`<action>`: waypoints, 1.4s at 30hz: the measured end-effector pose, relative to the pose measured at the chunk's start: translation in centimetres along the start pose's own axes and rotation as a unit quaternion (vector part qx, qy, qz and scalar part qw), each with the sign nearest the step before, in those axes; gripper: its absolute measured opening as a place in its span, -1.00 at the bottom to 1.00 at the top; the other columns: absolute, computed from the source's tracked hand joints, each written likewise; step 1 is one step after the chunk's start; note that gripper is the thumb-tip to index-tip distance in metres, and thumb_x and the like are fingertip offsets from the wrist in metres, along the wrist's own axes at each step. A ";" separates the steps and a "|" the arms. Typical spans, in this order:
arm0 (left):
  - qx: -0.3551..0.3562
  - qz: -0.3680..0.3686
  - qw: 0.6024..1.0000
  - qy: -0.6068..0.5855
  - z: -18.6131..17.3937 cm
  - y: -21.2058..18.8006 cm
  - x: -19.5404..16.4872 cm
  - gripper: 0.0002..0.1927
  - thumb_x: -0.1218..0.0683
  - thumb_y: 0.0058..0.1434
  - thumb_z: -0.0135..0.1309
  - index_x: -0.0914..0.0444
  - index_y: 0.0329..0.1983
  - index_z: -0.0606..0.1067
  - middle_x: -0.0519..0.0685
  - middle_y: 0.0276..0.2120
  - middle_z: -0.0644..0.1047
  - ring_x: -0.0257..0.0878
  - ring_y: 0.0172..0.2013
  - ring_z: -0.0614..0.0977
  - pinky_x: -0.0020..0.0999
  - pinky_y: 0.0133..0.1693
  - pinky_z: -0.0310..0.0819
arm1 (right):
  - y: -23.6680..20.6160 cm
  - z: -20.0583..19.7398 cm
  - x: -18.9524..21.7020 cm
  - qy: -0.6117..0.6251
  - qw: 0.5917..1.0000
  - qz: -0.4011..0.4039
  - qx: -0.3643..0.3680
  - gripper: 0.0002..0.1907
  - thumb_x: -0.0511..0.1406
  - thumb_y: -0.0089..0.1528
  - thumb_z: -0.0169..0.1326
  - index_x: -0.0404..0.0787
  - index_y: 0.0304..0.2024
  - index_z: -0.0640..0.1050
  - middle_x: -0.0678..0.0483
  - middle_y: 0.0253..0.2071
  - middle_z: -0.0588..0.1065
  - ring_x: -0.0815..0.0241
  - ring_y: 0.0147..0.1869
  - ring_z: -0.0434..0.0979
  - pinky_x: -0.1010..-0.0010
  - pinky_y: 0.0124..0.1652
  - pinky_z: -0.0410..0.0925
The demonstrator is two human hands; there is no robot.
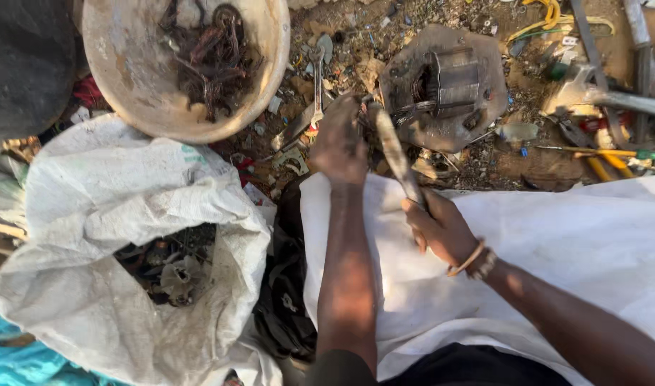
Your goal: The person sits on the ground and dismantles an electric motor to recover copper wire. They hammer and chisel the motor housing, pull copper windings out by hand, use pliers on stubborn parts, and drop the extracted copper into a bowl of collected wire.
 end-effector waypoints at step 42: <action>0.425 -0.277 0.824 0.251 5.7 -5.6 1.6 -0.50 -0.26 0.16 0.25 0.30 -0.34 0.57 0.22 -0.42 0.62 0.15 -0.36 0.68 0.06 -0.26 0.57 | -0.1 -13.1 9.2 -0.239 0.834 -0.302 -0.395 -0.61 -0.24 0.47 0.35 -0.37 -0.06 0.41 0.03 -0.33 0.40 0.24 -0.26 0.41 0.36 -0.25 0.35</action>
Point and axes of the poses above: each hand's wrist, its own y-axis towards the middle knuckle, its own z-axis out of the palm, x = y × z, the point moved 8 cm from there along y, towards the middle knuckle
